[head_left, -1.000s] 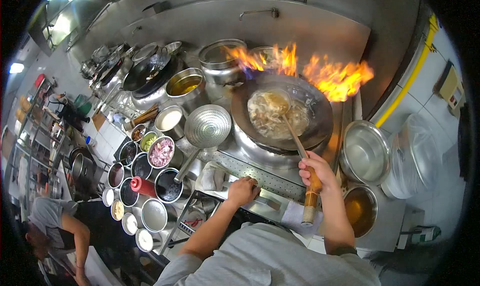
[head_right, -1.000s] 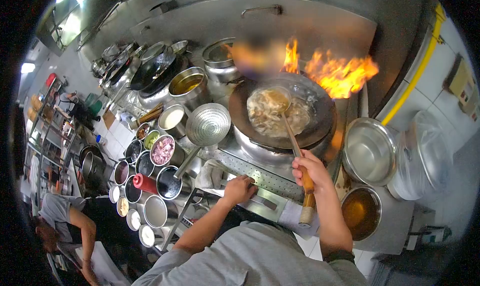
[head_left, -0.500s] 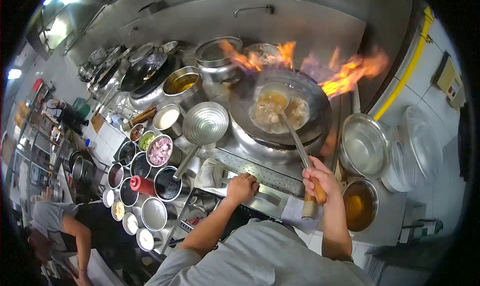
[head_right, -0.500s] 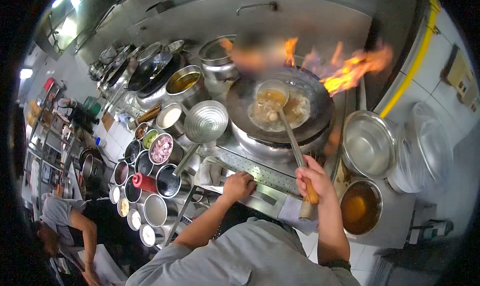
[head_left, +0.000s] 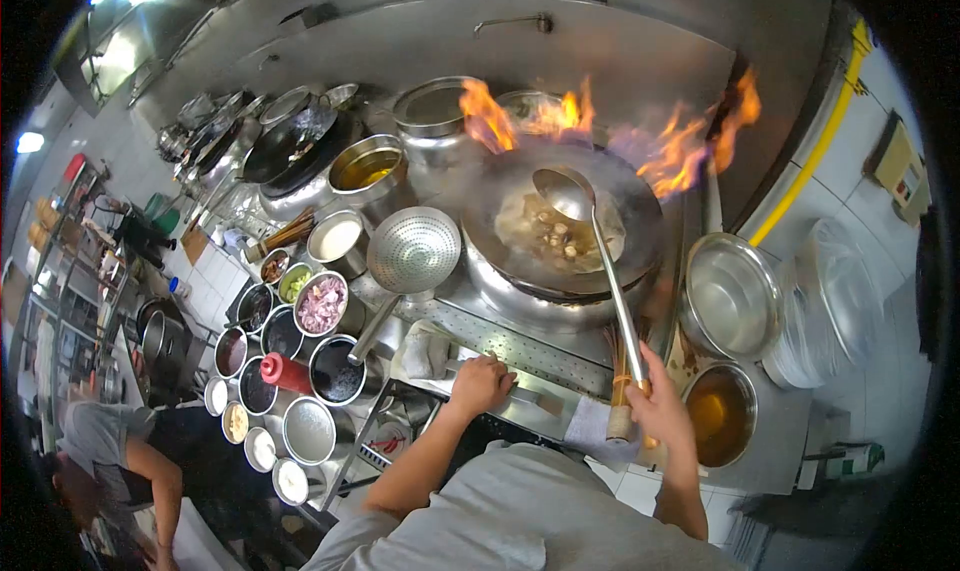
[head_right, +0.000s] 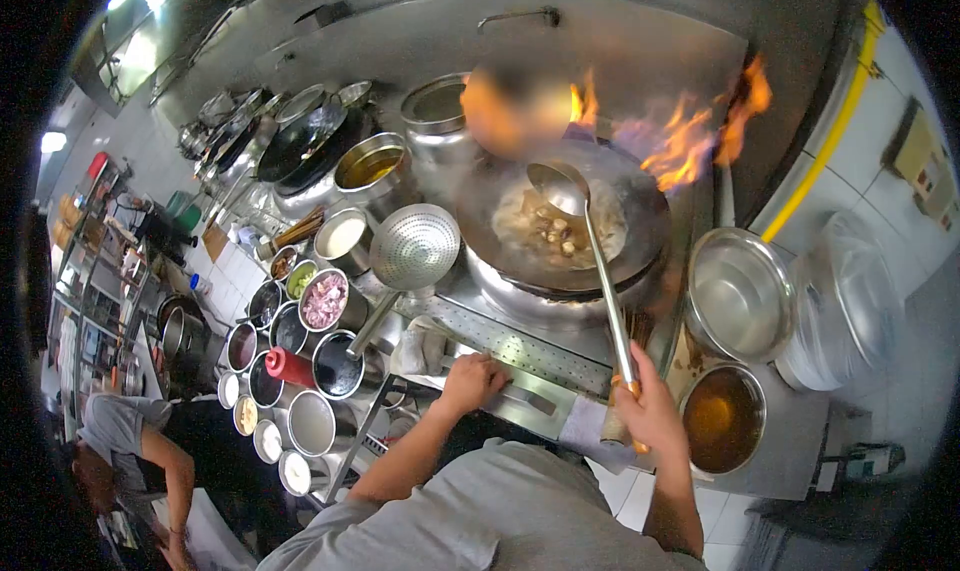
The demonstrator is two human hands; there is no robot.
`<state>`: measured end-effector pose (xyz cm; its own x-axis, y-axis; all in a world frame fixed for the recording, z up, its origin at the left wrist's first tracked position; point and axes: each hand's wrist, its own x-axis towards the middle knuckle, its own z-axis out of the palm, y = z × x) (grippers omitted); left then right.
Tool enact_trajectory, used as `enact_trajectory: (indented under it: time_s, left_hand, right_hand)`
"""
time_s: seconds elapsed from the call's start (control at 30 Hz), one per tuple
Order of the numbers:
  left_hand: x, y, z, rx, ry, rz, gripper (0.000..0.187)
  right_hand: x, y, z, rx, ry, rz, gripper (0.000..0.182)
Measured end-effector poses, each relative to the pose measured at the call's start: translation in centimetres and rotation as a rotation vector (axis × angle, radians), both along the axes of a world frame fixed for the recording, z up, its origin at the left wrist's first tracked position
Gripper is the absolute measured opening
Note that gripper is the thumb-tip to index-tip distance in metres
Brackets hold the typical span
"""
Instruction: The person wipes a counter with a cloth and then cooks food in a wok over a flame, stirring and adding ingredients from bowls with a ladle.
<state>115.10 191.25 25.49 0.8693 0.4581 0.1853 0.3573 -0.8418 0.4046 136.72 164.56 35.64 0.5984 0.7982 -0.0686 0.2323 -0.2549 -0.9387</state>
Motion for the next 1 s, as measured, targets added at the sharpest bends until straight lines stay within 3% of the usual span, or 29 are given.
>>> enact_trajectory:
  time_s: [0.03, 0.13, 0.23, 0.33, 0.37, 0.47, 0.6, 0.63, 0.87, 1.0]
  left_hand:
    - [-0.4, -0.1, -0.1, -0.002, -0.001, -0.024, 0.027]
    - [-0.1, -0.3, 0.9, 0.012, 0.089, -0.033, 0.031]
    - [-0.1, -0.1, 0.0, 0.022, 0.028, -0.035, 0.033]
    - [-0.4, -0.3, -0.2, 0.040, 0.019, -0.042, 0.033]
    - [-0.4, -0.2, -0.2, 0.050, 0.011, -0.044, 0.033]
    - [-0.4, -0.1, -0.2, 0.064, 0.034, -0.049, 0.032]
    - [-0.3, 0.1, -0.2, 0.037, 0.029, -0.055, 0.031]
    - [-0.3, 0.0, -0.1, 0.041, 0.013, -0.053, 0.030]
    - [-0.3, 0.0, -0.2, 0.050, -0.019, -0.053, 0.031]
    - [-0.3, 0.0, -0.3, 0.044, -0.016, -0.052, 0.031]
  right_hand:
    - [-0.7, -0.1, 5.1, -0.187, 0.172, -0.027, 0.070]
    - [0.8, -0.9, 7.3, -0.213, 0.110, 0.037, 0.065]
    - [1.8, 1.3, 7.5, -0.316, -0.121, 0.044, 0.064]
    - [3.8, 3.6, 5.4, -0.229, -0.314, 0.014, 0.062]
    - [4.3, 4.1, 4.7, -0.136, -0.531, 0.015, 0.060]
    - [4.7, 5.1, 4.8, -0.179, -0.255, -0.067, 0.058]
    - [4.4, 6.2, 5.1, -0.257, -0.188, -0.042, 0.056]
    - [3.0, 6.8, 7.6, -0.309, -0.041, -0.035, 0.055]
    - [4.7, 6.9, 7.0, -0.033, 0.690, 0.069, 0.046]
    - [5.1, 5.9, 6.7, 0.099, 0.923, 0.134, 0.046]
